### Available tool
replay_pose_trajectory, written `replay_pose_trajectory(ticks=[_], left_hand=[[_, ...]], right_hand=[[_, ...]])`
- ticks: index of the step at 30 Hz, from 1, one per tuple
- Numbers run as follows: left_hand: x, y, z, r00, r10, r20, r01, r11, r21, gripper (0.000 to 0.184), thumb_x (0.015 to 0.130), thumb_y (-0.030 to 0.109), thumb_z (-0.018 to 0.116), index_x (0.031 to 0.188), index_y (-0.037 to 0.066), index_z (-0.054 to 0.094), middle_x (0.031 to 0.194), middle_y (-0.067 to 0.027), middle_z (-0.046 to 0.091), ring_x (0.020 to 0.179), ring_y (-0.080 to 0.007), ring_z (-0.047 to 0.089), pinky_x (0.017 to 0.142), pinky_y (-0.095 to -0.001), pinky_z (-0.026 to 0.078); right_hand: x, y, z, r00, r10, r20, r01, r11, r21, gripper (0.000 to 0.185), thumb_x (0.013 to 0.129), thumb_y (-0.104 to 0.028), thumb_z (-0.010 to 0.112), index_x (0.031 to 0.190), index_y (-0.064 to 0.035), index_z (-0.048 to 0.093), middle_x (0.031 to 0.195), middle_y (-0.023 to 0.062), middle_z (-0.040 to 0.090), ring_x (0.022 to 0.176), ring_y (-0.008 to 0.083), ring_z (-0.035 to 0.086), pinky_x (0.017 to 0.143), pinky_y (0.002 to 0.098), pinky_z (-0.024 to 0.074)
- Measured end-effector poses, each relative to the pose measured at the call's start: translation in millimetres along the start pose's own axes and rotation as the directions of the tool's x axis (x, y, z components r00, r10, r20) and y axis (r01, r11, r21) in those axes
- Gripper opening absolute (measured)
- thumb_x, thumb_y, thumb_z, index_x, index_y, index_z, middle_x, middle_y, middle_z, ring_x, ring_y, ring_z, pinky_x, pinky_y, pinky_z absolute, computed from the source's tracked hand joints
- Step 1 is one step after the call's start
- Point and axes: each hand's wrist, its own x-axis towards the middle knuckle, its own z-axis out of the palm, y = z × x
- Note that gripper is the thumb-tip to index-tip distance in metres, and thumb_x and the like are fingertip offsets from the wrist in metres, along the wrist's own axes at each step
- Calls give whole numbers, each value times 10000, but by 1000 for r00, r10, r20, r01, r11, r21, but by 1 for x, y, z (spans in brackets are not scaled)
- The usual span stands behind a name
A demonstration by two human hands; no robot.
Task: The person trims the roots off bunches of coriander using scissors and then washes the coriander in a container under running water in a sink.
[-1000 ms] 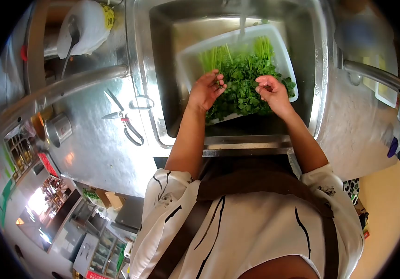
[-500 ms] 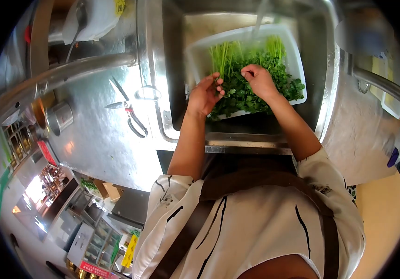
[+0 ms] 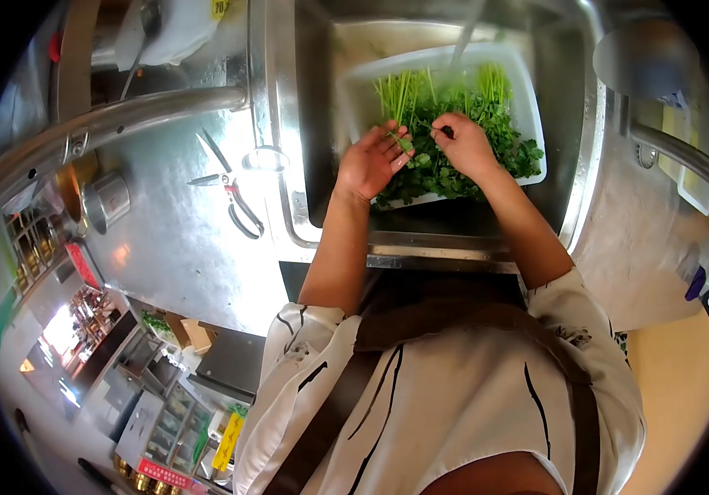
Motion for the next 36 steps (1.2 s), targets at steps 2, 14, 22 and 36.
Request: replay_pose_trajectory(ticks=[2,14,22,36], left_hand=[[3,-4,0,999,-32,-13,32,999,-3,416,918,293,417,1227,15,401,1217,-151,423,1079,-256,438,919,-414,397],[-22,-15,18,996,57,-71,-20,895,447,496,866,231,532,1249,-53,391,1246,-164,447,1055,-269,499,880,-389,434],[13,-5,-13,894,422,-149,-120,547,829,410,815,201,563,1126,-61,516,1065,-155,568,957,-219,532,778,-317,438],[66,-24,14,834,488,-258,97,330,939,509,754,279,657,1072,-101,537,1052,-233,579,952,-296,571,811,-360,431]], right_hand=[[-10,-10,0,987,113,116,-136,968,212,169,779,-138,623,908,-35,584,891,96,580,730,200,558,652,317,457],[-52,-3,-12,983,80,165,-139,911,388,105,862,-89,511,922,-26,569,760,71,607,686,148,566,654,275,446],[-60,45,-71,887,383,-257,-109,715,690,135,897,-124,493,1003,-57,544,796,32,632,467,48,436,420,186,357],[-59,48,-86,847,371,-380,-85,801,593,438,899,-83,454,1312,-67,310,761,63,609,490,57,444,442,191,363]])
